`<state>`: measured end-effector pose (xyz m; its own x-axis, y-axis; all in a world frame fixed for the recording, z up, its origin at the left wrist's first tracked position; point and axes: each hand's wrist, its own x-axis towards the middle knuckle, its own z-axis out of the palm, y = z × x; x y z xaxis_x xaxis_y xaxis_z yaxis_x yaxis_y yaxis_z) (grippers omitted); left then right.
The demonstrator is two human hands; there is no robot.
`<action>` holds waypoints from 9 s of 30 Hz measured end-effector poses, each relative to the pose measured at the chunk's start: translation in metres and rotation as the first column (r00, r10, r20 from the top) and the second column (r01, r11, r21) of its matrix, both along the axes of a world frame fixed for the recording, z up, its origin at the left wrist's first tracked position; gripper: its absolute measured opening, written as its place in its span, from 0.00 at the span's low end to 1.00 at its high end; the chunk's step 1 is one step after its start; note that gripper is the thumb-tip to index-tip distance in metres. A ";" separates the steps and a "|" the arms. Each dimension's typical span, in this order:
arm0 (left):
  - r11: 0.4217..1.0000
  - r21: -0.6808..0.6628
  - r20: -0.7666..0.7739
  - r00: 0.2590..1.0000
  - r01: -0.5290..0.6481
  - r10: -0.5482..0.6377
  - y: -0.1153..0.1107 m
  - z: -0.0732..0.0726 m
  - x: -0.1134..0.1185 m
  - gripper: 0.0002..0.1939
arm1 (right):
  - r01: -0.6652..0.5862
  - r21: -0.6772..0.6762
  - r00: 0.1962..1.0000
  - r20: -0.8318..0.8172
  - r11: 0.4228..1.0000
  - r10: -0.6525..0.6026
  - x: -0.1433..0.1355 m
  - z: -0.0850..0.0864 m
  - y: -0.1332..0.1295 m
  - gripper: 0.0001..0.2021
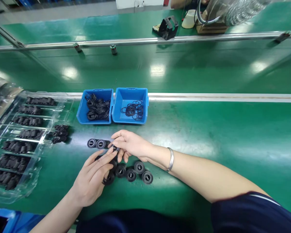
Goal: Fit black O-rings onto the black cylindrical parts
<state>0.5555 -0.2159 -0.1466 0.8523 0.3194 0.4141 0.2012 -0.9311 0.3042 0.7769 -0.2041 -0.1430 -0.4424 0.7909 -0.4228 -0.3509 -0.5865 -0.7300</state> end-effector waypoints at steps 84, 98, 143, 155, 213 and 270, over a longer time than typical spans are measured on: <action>0.443 -0.868 0.033 0.863 -0.226 0.505 -0.001 0.035 0.015 0.10 | -0.271 0.723 0.757 0.568 0.635 -0.324 0.017 0.037 -0.029 0.12; 0.630 -0.741 0.033 0.924 -0.233 0.380 -0.003 0.038 0.032 0.06 | -0.135 0.680 0.870 0.429 0.720 -0.242 0.009 0.036 -0.033 0.13; 0.995 0.047 -0.054 0.995 0.085 -0.083 -0.013 0.008 0.015 0.11 | -0.165 0.589 0.707 0.630 0.791 -0.322 0.029 0.001 -0.042 0.08; 0.998 0.026 -0.114 0.992 0.065 -0.062 -0.010 0.014 0.019 0.13 | -0.111 0.122 0.908 0.416 0.986 0.051 0.022 0.015 -0.024 0.04; 0.999 0.028 -0.122 0.992 0.021 -0.017 -0.021 0.003 0.019 0.14 | 0.062 0.076 0.998 -0.026 0.995 -0.060 0.025 -0.002 -0.046 0.08; 0.894 -0.260 0.027 0.923 -0.364 0.384 -0.010 0.037 0.000 0.11 | -0.551 0.463 0.613 0.789 0.694 -0.040 0.077 0.028 -0.089 0.15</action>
<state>0.5559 -0.2258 -0.1096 0.6187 0.7084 0.3397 0.4871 -0.6852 0.5415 0.8535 -0.2931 -0.1149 -0.4679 0.8704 -0.1533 0.5210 0.1315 -0.8434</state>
